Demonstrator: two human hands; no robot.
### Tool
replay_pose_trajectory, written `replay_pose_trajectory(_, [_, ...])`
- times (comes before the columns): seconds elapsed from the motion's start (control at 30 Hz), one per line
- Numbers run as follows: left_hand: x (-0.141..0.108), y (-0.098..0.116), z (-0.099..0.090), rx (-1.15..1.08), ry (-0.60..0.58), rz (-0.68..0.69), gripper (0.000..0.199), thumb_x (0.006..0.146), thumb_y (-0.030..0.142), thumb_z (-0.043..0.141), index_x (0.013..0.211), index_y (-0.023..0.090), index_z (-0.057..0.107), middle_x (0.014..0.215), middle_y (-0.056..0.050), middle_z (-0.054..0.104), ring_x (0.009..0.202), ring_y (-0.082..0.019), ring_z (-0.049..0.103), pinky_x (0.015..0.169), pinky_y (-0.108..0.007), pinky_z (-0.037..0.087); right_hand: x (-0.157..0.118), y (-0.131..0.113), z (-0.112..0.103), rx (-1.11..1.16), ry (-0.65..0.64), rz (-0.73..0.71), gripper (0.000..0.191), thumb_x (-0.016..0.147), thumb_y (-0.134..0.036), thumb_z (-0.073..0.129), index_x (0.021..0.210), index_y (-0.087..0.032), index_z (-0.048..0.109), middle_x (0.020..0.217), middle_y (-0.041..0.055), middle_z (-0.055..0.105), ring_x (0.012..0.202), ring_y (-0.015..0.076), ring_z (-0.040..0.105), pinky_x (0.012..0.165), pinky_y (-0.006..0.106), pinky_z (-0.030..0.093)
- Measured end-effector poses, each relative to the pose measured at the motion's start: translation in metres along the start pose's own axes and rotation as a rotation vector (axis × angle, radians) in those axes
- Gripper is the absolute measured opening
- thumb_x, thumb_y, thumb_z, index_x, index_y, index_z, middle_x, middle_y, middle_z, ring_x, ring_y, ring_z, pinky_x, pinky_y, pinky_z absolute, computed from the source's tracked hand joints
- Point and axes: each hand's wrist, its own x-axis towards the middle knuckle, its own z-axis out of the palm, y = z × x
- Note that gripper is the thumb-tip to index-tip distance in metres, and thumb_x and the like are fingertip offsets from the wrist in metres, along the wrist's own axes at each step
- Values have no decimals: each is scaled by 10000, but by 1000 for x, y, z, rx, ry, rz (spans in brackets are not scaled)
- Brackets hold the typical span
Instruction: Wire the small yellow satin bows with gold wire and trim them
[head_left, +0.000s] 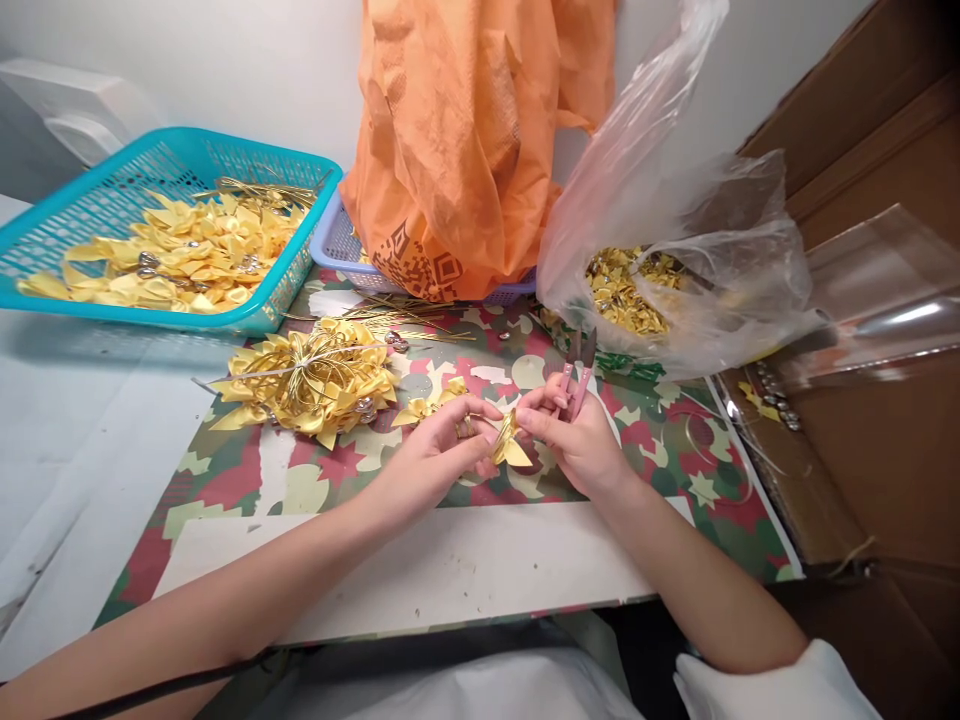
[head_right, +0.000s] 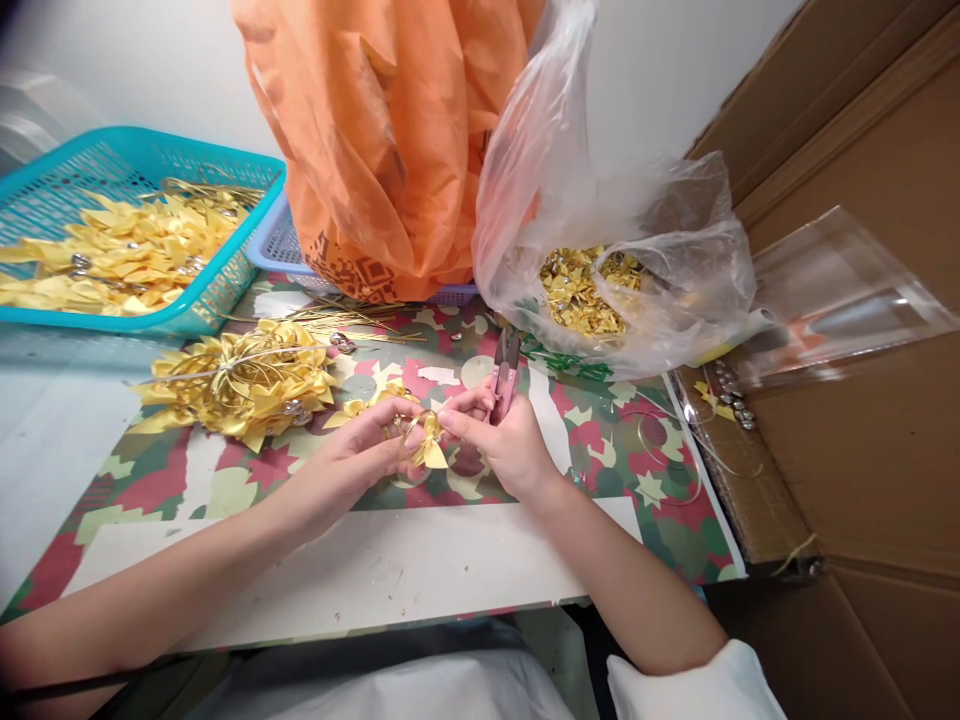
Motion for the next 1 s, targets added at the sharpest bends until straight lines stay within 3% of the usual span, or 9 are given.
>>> replay_pose_trajectory(0.23, [0, -2, -3, -10, -109, 68, 327, 801, 245, 669, 1094, 243, 524, 671, 54, 587, 559, -123, 615, 615, -273, 523, 1, 5, -2, -13, 21, -3, 522, 657, -316, 791, 694, -228, 278, 657, -65, 618, 532, 99, 570, 512, 237, 484])
replay_pose_trajectory(0.5, [-3, 2, -2, 36, -55, 76, 312, 760, 217, 736, 989, 229, 524, 628, 62, 609, 501, -88, 586, 509, -201, 515, 0, 6, -1, -22, 22, -40, 534, 656, -330, 791, 682, -230, 267, 663, -64, 636, 523, 104, 583, 522, 250, 503])
replay_pose_trajectory(0.63, [-4, 1, -1, 17, -52, 147, 241, 756, 194, 751, 832, 220, 524, 678, 50, 613, 536, -84, 592, 499, -190, 523, 0, 8, -1, -3, 9, -50, 529, 663, -308, 791, 685, -229, 268, 667, -66, 634, 524, 98, 578, 526, 243, 502])
replay_pose_trajectory(0.83, [-4, 2, 1, 72, -55, 250, 112, 754, 125, 713, 683, 183, 651, 638, 20, 615, 537, -76, 565, 487, -164, 478, -1, 10, -2, -30, 9, -37, 489, 683, -308, 780, 689, -226, 298, 696, -52, 630, 572, 103, 583, 578, 252, 516])
replay_pose_trajectory(1.0, [-4, 6, 0, 165, -54, 293, 137, 761, 106, 691, 790, 199, 787, 689, -17, 680, 555, -90, 569, 505, -187, 475, -1, 12, -1, -43, 2, -58, 460, 695, -305, 771, 683, -222, 319, 710, -47, 607, 588, 101, 561, 586, 246, 506])
